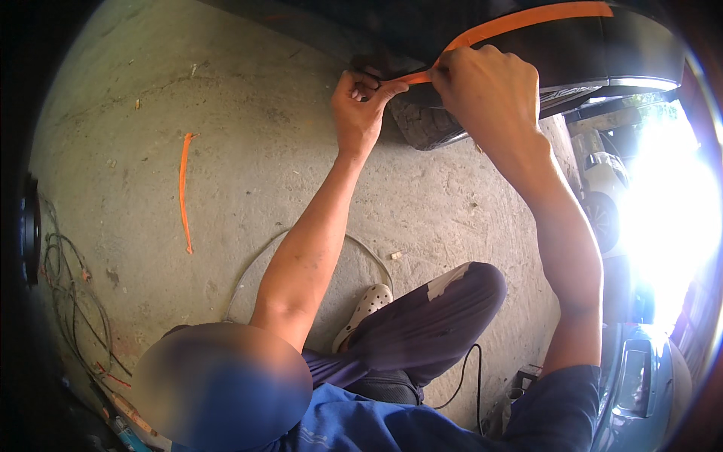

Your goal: The person kneels beside a dark car and applies orange tape along the lower edge of the front bumper. They smooth the tape with their fingers and press it firmly to the surface.

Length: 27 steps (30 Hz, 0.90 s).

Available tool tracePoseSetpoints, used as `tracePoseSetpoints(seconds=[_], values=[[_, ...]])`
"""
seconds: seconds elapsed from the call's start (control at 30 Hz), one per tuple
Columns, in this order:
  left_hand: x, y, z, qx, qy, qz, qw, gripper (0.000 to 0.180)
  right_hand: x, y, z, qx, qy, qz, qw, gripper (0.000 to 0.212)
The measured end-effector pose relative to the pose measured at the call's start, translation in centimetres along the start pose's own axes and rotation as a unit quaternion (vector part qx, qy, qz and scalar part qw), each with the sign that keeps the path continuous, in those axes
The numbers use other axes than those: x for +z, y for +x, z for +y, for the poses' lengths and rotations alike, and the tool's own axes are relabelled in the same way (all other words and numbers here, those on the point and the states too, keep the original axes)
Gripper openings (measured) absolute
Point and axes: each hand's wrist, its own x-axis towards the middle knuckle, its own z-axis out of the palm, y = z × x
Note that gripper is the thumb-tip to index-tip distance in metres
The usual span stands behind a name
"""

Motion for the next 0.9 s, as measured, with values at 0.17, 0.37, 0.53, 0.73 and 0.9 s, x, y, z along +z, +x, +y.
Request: tracePoseSetpoints(seconds=[0.17, 0.37, 0.53, 0.73, 0.9], values=[[-0.8, 1.2, -0.8, 0.094, 0.048, -0.010, 0.994, 0.046, -0.5, 0.3, -0.2, 0.038, 0.007, -0.070, 0.997, 0.031], [-4.2, 4.5, -0.4, 0.080, 0.150, -0.071, 0.983, 0.034, -0.4, 0.1, -0.3, 0.025, 0.010, -0.050, 0.998, 0.029], [-4.5, 3.9, 0.7, 0.035, 0.152, -0.083, 0.984, 0.029, -0.2, -0.5, -0.5, 0.023, 0.015, -0.024, 0.999, 0.024], [-1.9, -0.6, 2.1, -0.069, 0.028, -0.024, 0.997, 0.019, -0.4, -1.1, -0.2, 0.023, 0.018, -0.015, 0.999, 0.023], [-0.6, -2.2, 2.2, -0.010, -0.045, 0.004, 0.999, 0.012, -0.5, -1.6, -0.5, 0.029, 0.042, -0.023, 0.998, 0.024]])
